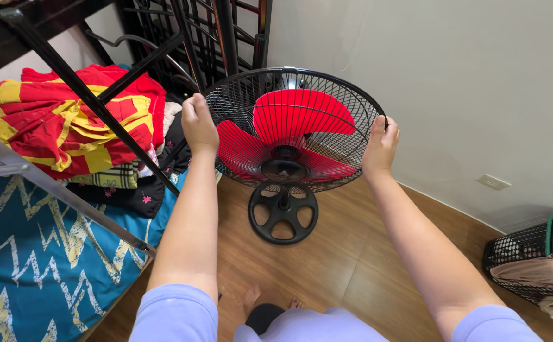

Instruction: The person disassembles a standing electric fan by hand. They remove the front grille, unscrew the central hub to detach the red fan blades, and then remove the rear grille and motor housing components.

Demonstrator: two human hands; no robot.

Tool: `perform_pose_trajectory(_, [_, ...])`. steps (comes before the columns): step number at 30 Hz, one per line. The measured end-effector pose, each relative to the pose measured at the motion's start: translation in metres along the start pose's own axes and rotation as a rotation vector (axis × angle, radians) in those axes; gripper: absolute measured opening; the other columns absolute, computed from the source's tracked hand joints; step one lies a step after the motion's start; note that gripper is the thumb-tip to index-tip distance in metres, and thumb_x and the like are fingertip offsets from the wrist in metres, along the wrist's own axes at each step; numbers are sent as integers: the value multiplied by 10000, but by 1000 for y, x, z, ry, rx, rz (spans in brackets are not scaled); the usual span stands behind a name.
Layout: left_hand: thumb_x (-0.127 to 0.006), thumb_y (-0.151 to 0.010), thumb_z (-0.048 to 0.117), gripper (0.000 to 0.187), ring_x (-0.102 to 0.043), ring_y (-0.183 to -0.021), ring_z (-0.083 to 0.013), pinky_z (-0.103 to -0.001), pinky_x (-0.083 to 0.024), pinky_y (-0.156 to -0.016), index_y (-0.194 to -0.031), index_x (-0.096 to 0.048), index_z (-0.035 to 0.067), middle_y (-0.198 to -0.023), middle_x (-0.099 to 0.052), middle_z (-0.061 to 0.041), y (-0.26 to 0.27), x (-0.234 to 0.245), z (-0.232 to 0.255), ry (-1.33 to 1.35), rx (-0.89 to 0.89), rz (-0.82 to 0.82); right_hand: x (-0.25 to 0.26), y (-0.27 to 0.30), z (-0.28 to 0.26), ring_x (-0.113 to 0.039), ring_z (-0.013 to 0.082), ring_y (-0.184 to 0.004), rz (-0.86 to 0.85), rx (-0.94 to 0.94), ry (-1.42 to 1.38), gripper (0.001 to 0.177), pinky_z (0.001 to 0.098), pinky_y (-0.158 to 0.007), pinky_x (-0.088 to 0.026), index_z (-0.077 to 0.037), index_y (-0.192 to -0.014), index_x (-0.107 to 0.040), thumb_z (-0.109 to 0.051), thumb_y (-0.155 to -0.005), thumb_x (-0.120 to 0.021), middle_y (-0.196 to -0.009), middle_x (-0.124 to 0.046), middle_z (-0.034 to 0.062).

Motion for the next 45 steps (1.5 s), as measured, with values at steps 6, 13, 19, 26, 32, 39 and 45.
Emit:
perform_pose_trajectory(6, [-495, -1153, 366, 426, -677, -913, -245, -389, -533, -866, -1175, -675, -19, -1001, -731, -110, 14, 7, 0, -23, -127, 24, 0, -15, 1, -524, 264, -1169, 1, 27, -46, 722, 433, -1082, -452, -30, -1379, -562, -678, -1100, -406, -1377, -452, 151])
perform_pose_trajectory(13, [-527, -1110, 329, 370, -687, -959, -302, -413, -525, -897, -1138, -703, 5, -1025, -750, -133, 23, -14, 16, -64, -62, 163, -1, -26, 10, -504, 294, -1303, 58, -101, -1, 702, 454, -1134, -396, -27, -1406, -544, -646, -1116, -383, -1433, -502, 182])
perform_pose_trajectory(19, [-516, -1120, 355, 359, -631, -1160, -336, -463, -475, -1034, -1184, -692, 49, -1193, -738, -119, 43, -30, 34, -180, -41, 254, -9, -75, 19, -562, 278, -1269, 12, -124, -23, 704, 434, -1126, -430, -22, -1372, -581, -646, -1096, -406, -1355, -612, 173])
perform_pose_trajectory(26, [-517, -1112, 374, 351, -634, -1157, -318, -471, -465, -1042, -1190, -689, 78, -1190, -731, -85, 48, -51, 48, -253, -36, 252, -7, -105, 37, -558, 219, -1239, -54, -130, -184, 709, 395, -1084, -433, -34, -1410, -560, -653, -1093, -419, -1323, -637, 109])
perform_pose_trajectory(32, [-463, -1139, 360, 367, -631, -1083, -285, -453, -454, -1014, -1161, -694, 76, -1077, -732, -69, 38, -40, 36, -223, 0, 116, -7, -95, 26, -563, 231, -1183, -31, -199, -111, 738, 388, -1071, -461, -45, -1426, -569, -674, -1082, -396, -1274, -637, 121])
perform_pose_trajectory(39, [-421, -1173, 351, 399, -623, -990, -171, -329, -509, -929, -1205, -689, 57, -1077, -703, -41, 23, -12, -2, 177, 167, -136, -10, -80, 13, -526, 255, -1395, 13, -154, -193, 738, 401, -1174, -400, -44, -1525, -513, -632, -1090, -418, -1496, -594, 136])
perform_pose_trajectory(45, [-451, -1146, 430, 511, -657, -1200, -156, -302, -481, -1047, -1379, -667, 31, -1305, -726, -75, 36, 7, -46, 176, 308, -203, 2, -76, 11, -491, 269, -1472, -33, -189, -162, 748, 400, -1216, -370, -31, -1567, -472, -614, -1105, -399, -1571, -552, 165])
Point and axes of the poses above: each hand's wrist, its own y-axis away from the middle knuckle, its own x-axis out of the back of the hand, z = x × y, the point moved 2 cm from there along -y, towards the middle knuckle
